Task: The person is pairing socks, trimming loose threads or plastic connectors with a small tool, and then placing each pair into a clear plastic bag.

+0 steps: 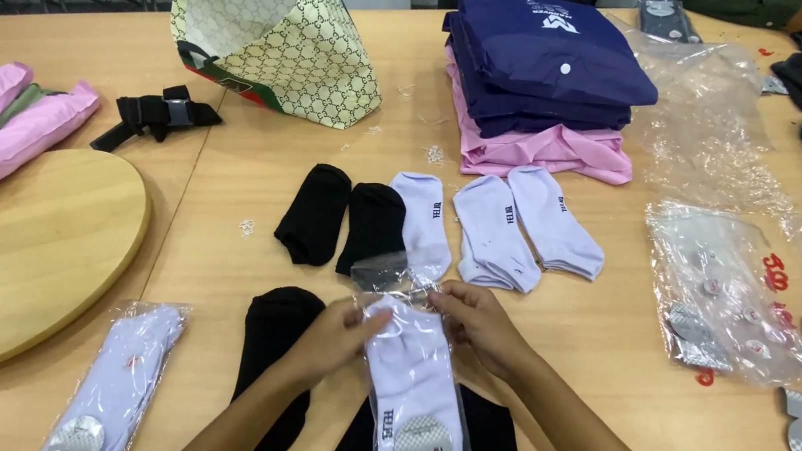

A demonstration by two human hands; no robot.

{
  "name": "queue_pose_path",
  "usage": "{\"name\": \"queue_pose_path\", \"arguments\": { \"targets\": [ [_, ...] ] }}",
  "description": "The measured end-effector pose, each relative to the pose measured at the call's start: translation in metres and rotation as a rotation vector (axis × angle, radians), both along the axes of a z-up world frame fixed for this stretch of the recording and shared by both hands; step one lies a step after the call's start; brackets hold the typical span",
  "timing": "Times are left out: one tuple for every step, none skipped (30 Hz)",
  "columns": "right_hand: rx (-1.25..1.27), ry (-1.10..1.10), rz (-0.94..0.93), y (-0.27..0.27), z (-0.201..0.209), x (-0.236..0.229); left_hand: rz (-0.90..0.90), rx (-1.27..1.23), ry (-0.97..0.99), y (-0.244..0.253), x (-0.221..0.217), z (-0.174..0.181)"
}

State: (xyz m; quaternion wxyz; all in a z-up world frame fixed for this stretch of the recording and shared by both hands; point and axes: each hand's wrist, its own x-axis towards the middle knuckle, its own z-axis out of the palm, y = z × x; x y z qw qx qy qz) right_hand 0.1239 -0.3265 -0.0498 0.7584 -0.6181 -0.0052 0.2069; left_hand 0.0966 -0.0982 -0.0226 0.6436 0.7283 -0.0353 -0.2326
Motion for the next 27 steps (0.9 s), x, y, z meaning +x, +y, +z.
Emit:
{"name": "queue_pose_path", "arguments": {
  "targets": [
    [-0.009, 0.022, -0.038, 0.003, -0.001, -0.001, 0.075, -0.087, -0.030, -0.001, 0.007, -0.006],
    [-0.018, 0.045, -0.075, 0.005, -0.002, -0.001, 0.150, -0.173, -0.061, -0.003, 0.014, -0.013],
    [-0.019, 0.049, -0.073, 0.003, -0.012, 0.003, 0.153, -0.174, -0.057, -0.003, 0.017, -0.021],
    [-0.015, 0.074, -0.085, 0.001, -0.022, 0.008, 0.133, -0.192, -0.062, -0.004, 0.019, -0.029],
    [-0.011, 0.098, -0.099, -0.002, -0.032, 0.013, 0.112, -0.211, -0.068, -0.004, 0.023, -0.037],
    [-0.012, 0.101, -0.098, 0.002, -0.030, 0.014, 0.113, -0.212, -0.066, -0.006, 0.025, -0.044],
    [-0.033, 0.063, -0.093, 0.004, -0.028, 0.015, 0.124, -0.248, -0.065, -0.008, 0.025, -0.050],
    [-0.054, 0.024, -0.088, 0.007, -0.027, 0.015, 0.136, -0.283, -0.064, -0.009, 0.025, -0.057],
    [-0.056, 0.031, -0.081, 0.004, -0.027, 0.014, 0.144, -0.284, -0.058, -0.008, 0.026, -0.055],
    [-0.093, -0.016, -0.059, 0.001, -0.027, 0.012, 0.157, -0.305, -0.076, -0.005, 0.027, -0.053],
    [-0.130, -0.062, -0.035, -0.002, -0.026, 0.011, 0.171, -0.324, -0.095, -0.003, 0.027, -0.051],
    [-0.130, -0.055, -0.027, 0.001, -0.017, 0.008, 0.179, -0.324, -0.089, -0.005, 0.022, -0.039],
    [-0.105, -0.064, -0.034, 0.004, -0.007, 0.005, 0.200, -0.343, -0.075, -0.008, 0.018, -0.026],
    [-0.079, -0.073, -0.041, 0.007, 0.002, 0.003, 0.221, -0.362, -0.061, -0.011, 0.013, -0.014],
    [-0.081, -0.069, -0.036, 0.004, -0.006, 0.007, 0.227, -0.363, -0.058, -0.009, 0.018, -0.022],
    [0.012, -0.029, -0.063, 0.001, -0.015, 0.010, 0.216, -0.385, -0.042, -0.006, 0.022, -0.030],
    [0.106, 0.012, -0.094, -0.002, -0.024, 0.014, 0.203, -0.406, -0.026, -0.004, 0.027, -0.039],
    [0.104, 0.017, -0.091, -0.009, -0.037, 0.020, 0.206, -0.407, -0.022, -0.001, 0.030, -0.046],
    [0.191, 0.062, -0.118, -0.016, -0.051, 0.025, 0.238, -0.445, 0.001, 0.003, 0.032, -0.053],
    [0.279, 0.107, -0.145, -0.023, -0.064, 0.030, 0.270, -0.482, 0.025, 0.006, 0.034, -0.061],
    [0.279, 0.111, -0.144, -0.023, -0.068, 0.031, 0.273, -0.481, 0.028, 0.008, 0.036, -0.063],
    [0.271, 0.105, -0.135, -0.024, -0.071, 0.032, 0.312, -0.550, 0.064, 0.010, 0.037, -0.066],
    [0.262, 0.099, -0.125, -0.025, -0.074, 0.033, 0.351, -0.620, 0.099, 0.012, 0.038, -0.069],
    [0.261, 0.102, -0.124, -0.022, -0.073, 0.032, 0.354, -0.620, 0.102, 0.015, 0.042, -0.083],
    [0.248, 0.065, -0.113, -0.019, -0.073, 0.030, 0.332, -0.647, 0.116, 0.018, 0.046, -0.096],
    [0.236, 0.028, -0.102, -0.016, -0.072, 0.029, 0.310, -0.673, 0.130, 0.020, 0.049, -0.109],
    [0.235, 0.029, -0.103, -0.014, -0.062, 0.026, 0.310, -0.674, 0.131, 0.018, 0.046, -0.096]
  ]
}}
